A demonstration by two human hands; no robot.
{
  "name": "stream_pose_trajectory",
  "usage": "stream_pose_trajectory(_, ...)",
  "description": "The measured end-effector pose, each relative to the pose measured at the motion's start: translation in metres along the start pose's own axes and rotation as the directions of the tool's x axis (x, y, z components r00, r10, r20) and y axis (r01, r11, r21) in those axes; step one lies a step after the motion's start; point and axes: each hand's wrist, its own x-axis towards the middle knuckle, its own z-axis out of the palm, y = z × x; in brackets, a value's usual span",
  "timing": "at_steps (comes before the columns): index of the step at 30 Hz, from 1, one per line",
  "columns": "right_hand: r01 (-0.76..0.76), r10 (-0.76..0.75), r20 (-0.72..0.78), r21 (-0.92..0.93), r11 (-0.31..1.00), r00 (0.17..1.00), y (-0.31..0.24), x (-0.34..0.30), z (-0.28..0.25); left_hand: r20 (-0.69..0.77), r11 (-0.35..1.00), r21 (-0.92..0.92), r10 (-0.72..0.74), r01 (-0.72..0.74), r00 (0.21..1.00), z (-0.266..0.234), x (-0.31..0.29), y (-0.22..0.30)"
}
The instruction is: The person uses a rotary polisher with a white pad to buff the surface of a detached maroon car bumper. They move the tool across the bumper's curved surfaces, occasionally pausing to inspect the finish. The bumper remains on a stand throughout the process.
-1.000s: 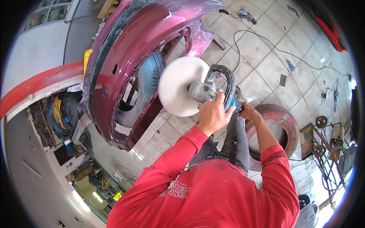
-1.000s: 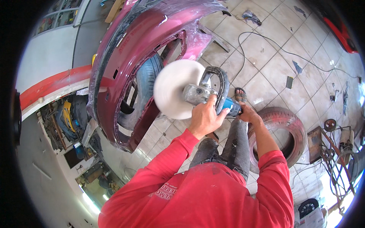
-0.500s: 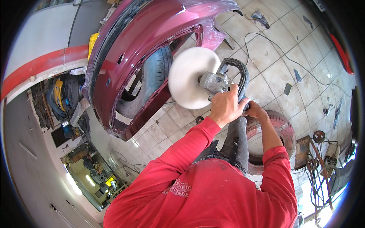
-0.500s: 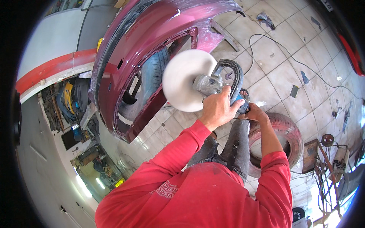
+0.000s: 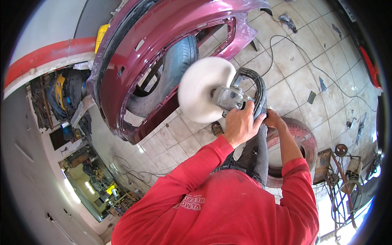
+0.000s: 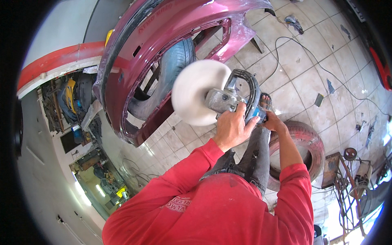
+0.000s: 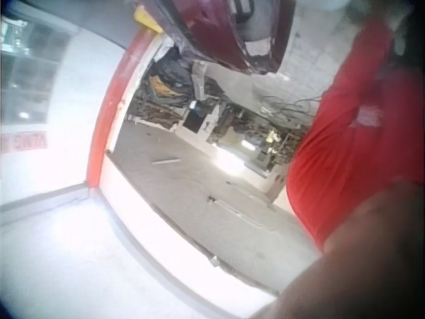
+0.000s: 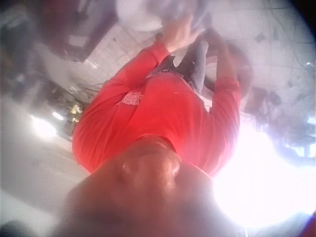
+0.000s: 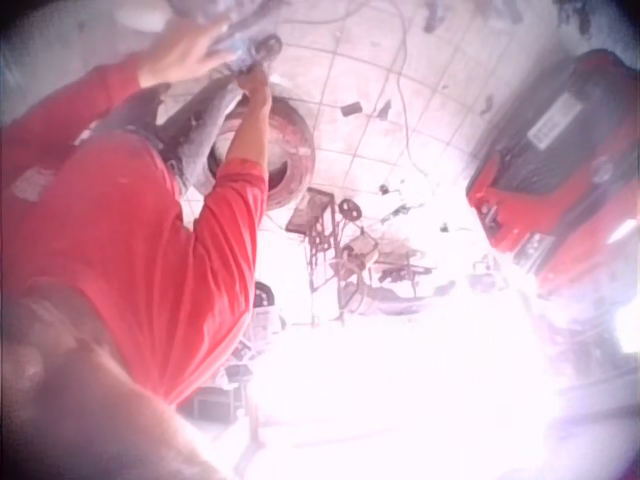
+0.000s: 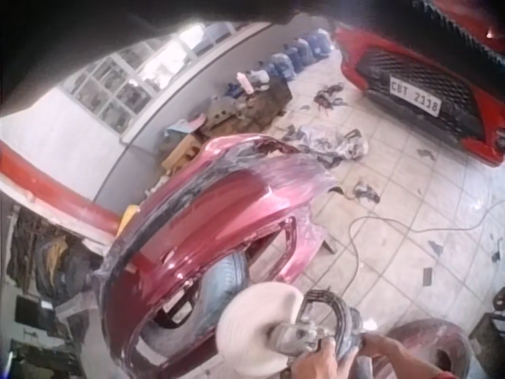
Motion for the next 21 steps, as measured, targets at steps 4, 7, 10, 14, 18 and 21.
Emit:
stream_pose_trajectory(4, 0.063, -0.064, -0.022, -0.049, 0.997, 0.998, 0.029, 0.026, 0.053, -0.020, 1.000, -0.026, 0.013, -0.014, 1.000, -0.013, -0.043, -0.024)
stream_pose_trajectory(7, 0.096, -0.109, -0.058, -0.189, 0.977, 0.992, 0.009, 0.019, 0.081, -0.087, 0.998, -0.045, 0.027, -0.032, 0.996, -0.021, -0.080, -0.046)
stream_pose_trajectory(10, 0.105, -0.118, -0.056, -0.190, 0.976, 0.991, -0.038, 0.001, 0.109, -0.062, 0.999, -0.049, 0.000, -0.003, 0.998, -0.033, -0.120, -0.069)
stream_pose_trajectory(14, 0.089, -0.092, 0.000, -0.276, 0.957, 0.996, -0.034, 0.017, 0.166, -0.146, 0.997, -0.076, -0.006, -0.005, 0.989, -0.045, -0.177, -0.102)
stream_pose_trajectory(18, 0.106, -0.096, 0.045, -0.349, 0.931, 0.994, -0.089, 0.008, 0.218, -0.218, 0.991, -0.120, -0.082, 0.056, 0.972, -0.059, -0.237, -0.146)
stream_pose_trajectory(21, 0.238, -0.227, 0.074, -0.232, 0.943, 0.971, -0.096, 0.011, 0.265, -0.250, 0.981, -0.112, -0.183, 0.159, 0.951, -0.076, -0.280, -0.175)
